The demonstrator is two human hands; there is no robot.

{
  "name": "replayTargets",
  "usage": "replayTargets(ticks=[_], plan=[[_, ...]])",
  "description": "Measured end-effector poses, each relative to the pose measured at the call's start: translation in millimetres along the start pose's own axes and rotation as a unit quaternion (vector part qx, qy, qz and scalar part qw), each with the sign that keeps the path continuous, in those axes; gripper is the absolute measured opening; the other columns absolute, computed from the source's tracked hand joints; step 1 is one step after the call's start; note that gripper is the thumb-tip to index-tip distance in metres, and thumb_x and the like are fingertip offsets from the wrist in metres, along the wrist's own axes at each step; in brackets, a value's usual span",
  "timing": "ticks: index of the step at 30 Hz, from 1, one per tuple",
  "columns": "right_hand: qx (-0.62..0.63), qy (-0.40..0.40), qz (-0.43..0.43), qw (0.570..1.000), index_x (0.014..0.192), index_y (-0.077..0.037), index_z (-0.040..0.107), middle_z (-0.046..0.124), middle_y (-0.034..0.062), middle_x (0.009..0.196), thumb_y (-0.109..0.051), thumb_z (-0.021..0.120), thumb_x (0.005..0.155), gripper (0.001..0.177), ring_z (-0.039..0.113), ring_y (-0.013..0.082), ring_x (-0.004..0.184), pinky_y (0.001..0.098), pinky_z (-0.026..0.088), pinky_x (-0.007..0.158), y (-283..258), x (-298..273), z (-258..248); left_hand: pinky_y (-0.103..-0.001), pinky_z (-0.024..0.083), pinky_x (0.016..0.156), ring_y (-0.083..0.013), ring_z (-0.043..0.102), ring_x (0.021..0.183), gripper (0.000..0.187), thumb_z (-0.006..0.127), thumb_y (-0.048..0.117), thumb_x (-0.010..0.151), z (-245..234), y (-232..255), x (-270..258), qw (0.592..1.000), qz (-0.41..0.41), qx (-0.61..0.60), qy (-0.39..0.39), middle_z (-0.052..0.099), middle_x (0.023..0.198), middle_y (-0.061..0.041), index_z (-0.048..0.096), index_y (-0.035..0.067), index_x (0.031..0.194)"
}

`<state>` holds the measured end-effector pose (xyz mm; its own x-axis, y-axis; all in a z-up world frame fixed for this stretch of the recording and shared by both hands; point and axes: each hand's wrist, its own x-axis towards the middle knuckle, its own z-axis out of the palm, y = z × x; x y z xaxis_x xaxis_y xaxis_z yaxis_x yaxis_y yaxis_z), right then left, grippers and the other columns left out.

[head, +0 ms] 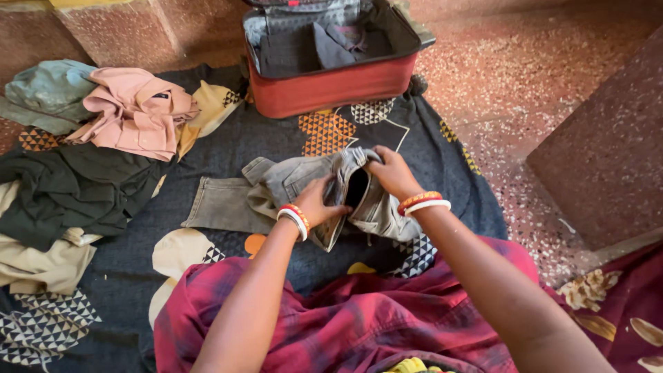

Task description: The person folds a dark blue shirt and places it into a red suitcase. Then the person folds a pair of grey jeans and places them into the suitcase.

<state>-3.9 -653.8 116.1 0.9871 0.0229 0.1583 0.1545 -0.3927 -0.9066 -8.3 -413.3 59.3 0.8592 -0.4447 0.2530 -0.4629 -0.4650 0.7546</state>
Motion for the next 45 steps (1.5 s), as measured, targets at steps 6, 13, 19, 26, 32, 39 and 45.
replayTargets(ticks=[6, 13, 19, 26, 32, 39, 45], plan=[[-0.011, -0.052, 0.001, 0.999, 0.102, 0.000, 0.071, 0.069, 0.0023, 0.088, -0.015, 0.071, 0.090, 0.019, 0.057, 0.0076, 0.081, 0.0271, 0.049, 0.074, -28, 0, -5, -0.044, 0.055, 0.087, -0.0395, 0.071, 0.102, 0.038, 0.071, 0.021, 0.087, -19, -16, 12, 0.988, -0.077, -0.003, 0.132, 0.074, 0.106, -0.020, 0.070, 0.009, 0.123], [-0.242, -0.168, 0.069, 0.953, 0.107, -0.007, 0.071, 0.077, 0.0105, 0.095, -0.019, 0.077, 0.079, 0.031, 0.071, 0.0202, 0.088, 0.0359, 0.054, 0.080, -30, -18, -31, -0.040, 0.057, 0.078, -0.0301, 0.076, 0.088, 0.024, 0.074, 0.025, 0.080, -44, -15, 13, 0.987, -0.073, -0.076, 0.122, 0.078, 0.092, -0.015, 0.077, 0.010, 0.099], [-0.449, -0.059, 0.058, 0.890, 0.119, -0.015, 0.069, 0.071, 0.0154, 0.116, -0.014, 0.068, 0.078, 0.042, 0.067, 0.0360, 0.108, 0.0470, 0.053, 0.087, -24, -35, -51, -0.038, 0.056, 0.073, -0.0287, 0.074, 0.082, 0.021, 0.079, 0.021, 0.081, -55, -6, 19, 0.968, -0.114, -0.025, 0.224, 0.076, 0.089, -0.014, 0.076, 0.009, 0.098], [-0.372, -0.014, 0.100, 0.923, 0.111, -0.013, 0.077, 0.078, 0.0093, 0.105, -0.018, 0.071, 0.086, 0.026, 0.072, 0.0249, 0.100, 0.0402, 0.055, 0.087, -44, -25, -95, -0.037, 0.057, 0.073, -0.0260, 0.074, 0.079, 0.016, 0.077, 0.012, 0.079, -83, -3, 13, 0.955, -0.063, -0.020, 0.289, 0.076, 0.085, -0.010, 0.075, 0.010, 0.095], [-0.169, -0.148, 0.085, 0.971, 0.111, -0.003, 0.079, 0.078, 0.0029, 0.094, -0.018, 0.073, 0.088, 0.028, 0.067, 0.0105, 0.088, 0.0303, 0.054, 0.085, -52, -9, -144, -0.040, 0.057, 0.080, -0.0272, 0.073, 0.088, 0.023, 0.081, 0.012, 0.076, -135, 2, -4, 0.967, -0.001, 0.070, 0.247, 0.076, 0.093, -0.009, 0.074, 0.010, 0.098], [-0.170, 0.029, 0.129, 0.976, 0.111, 0.001, 0.075, 0.076, 0.0127, 0.097, -0.028, 0.065, 0.099, 0.032, 0.068, 0.0222, 0.088, 0.0389, 0.055, 0.083, 43, 7, -105, -0.047, 0.054, 0.089, -0.0352, 0.069, 0.106, 0.035, 0.085, 0.032, 0.080, -105, -53, -20, 0.927, -0.236, 0.244, 0.161, 0.074, 0.113, -0.013, 0.074, 0.012, 0.106], [-0.351, -0.027, 0.115, 0.929, 0.115, -0.005, 0.072, 0.075, 0.0210, 0.105, -0.029, 0.069, 0.089, 0.035, 0.072, 0.0384, 0.100, 0.0469, 0.054, 0.091, 93, -29, -58, -0.047, 0.056, 0.090, -0.0379, 0.071, 0.103, 0.038, 0.076, 0.047, 0.087, -58, -127, -29, 0.902, -0.375, 0.206, 0.059, 0.075, 0.109, -0.017, 0.080, 0.012, 0.102]])
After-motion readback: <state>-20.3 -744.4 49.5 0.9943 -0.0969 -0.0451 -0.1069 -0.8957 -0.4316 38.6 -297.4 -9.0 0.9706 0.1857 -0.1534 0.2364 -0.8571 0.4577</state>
